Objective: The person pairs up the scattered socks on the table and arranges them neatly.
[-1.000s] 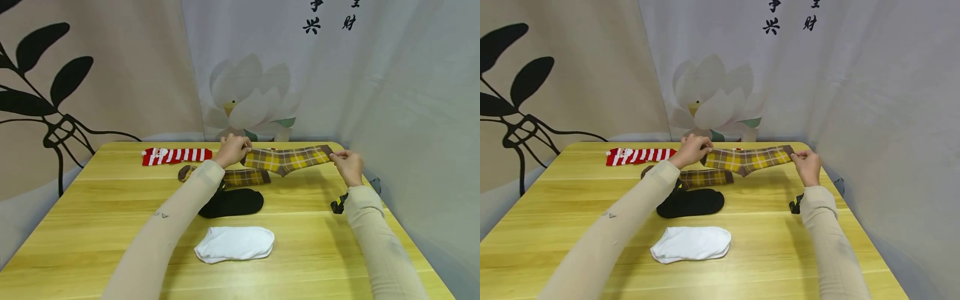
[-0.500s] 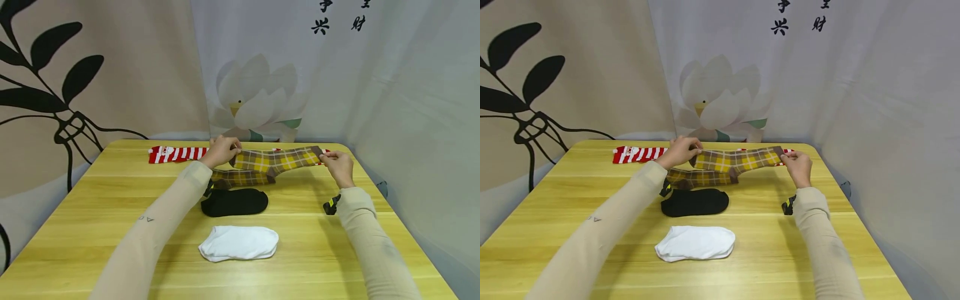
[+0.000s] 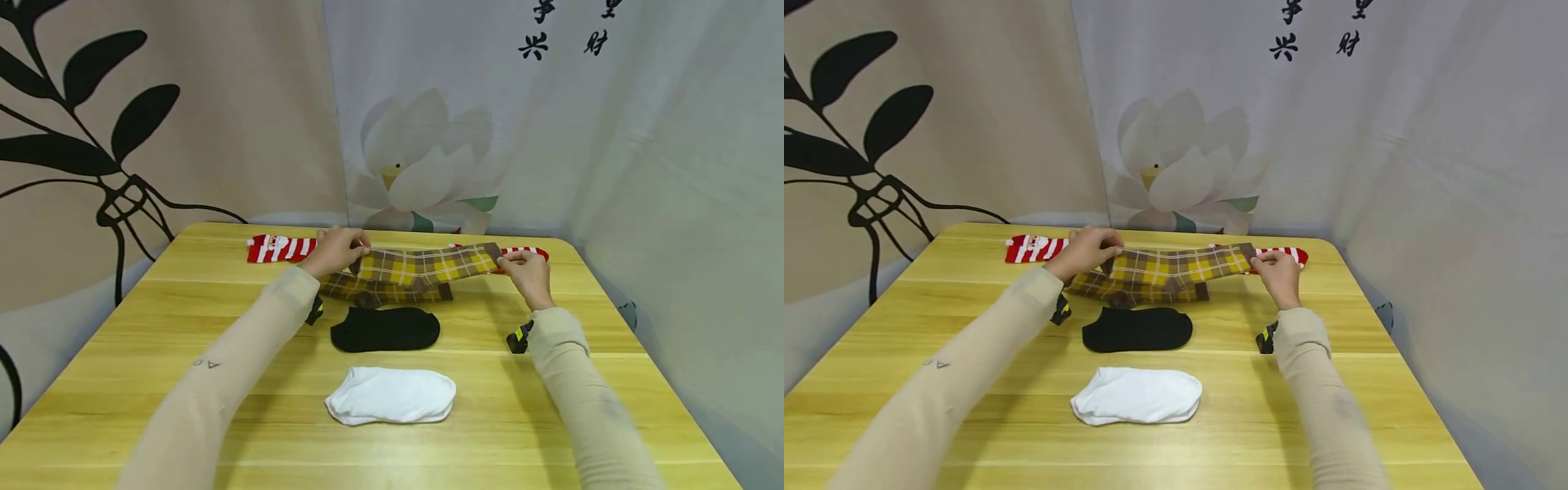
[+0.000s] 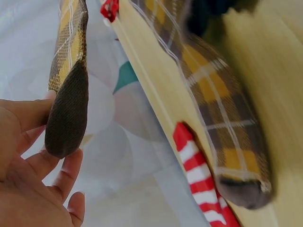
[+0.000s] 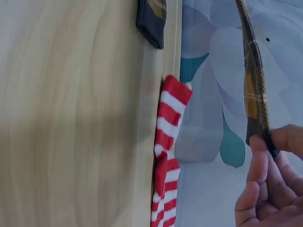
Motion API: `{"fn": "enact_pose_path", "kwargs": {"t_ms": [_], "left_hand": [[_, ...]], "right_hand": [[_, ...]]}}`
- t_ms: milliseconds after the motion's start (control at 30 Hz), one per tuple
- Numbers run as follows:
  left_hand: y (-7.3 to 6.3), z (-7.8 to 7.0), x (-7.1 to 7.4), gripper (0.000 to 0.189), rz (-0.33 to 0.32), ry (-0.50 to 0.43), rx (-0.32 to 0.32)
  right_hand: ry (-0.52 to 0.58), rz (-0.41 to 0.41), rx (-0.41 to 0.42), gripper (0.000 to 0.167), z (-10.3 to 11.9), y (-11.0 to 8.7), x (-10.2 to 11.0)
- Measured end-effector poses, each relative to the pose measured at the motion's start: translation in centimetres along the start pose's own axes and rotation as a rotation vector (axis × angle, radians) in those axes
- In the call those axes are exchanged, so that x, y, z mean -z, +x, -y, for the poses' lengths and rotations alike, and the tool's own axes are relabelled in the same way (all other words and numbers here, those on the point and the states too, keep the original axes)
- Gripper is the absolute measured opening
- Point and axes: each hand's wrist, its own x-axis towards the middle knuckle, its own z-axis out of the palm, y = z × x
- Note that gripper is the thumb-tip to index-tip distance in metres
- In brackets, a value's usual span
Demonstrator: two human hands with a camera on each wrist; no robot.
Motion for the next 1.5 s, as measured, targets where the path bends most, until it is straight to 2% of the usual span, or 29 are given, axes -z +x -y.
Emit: {"fn": "enact_pose_path", "kwargs": {"t_ms": [200,300,433,700,933,1167,1300,1500], "left_hand": [[-1.0,1.5,0.6,0.014,-0.016,0.026,0.011],[-1.4,2.1,0.8,0.015,-0.006,0.028,0.039],[-1.8,2.7,1.0,0.016,0.012,0.017,0.061],[-2.3,3.8,1.4,0.016,-0.002,0.016,0.081],[-2.9,4.9,1.3,0.017,0.008,0.029,0.108],[-3.0,5.9,1.1,0.016,-0.004,0.044,0.120],[-3.1,6.4,1.1,0.015,-0.013,0.051,0.126],[-3.3,7.1,0.9,0.016,0.012,0.054,0.145]], "right_hand": [[0.011,0.051,0.012,0.027,0.7,-0.2,-1.5],[0.017,0.065,0.009,0.027,1.1,-0.2,-2.1],[0.022,0.083,0.001,0.027,1.5,-0.2,-2.7],[0.038,0.127,-0.007,0.027,2.2,-0.7,-3.7],[0.017,0.145,-0.007,0.026,2.4,-0.8,-4.9],[0.004,0.151,0.034,0.025,2.6,-1.1,-5.8],[0.000,0.168,0.013,0.024,2.7,-1.2,-6.2],[-0.006,0.200,-0.004,0.023,2.7,-1.3,-6.9]]}}
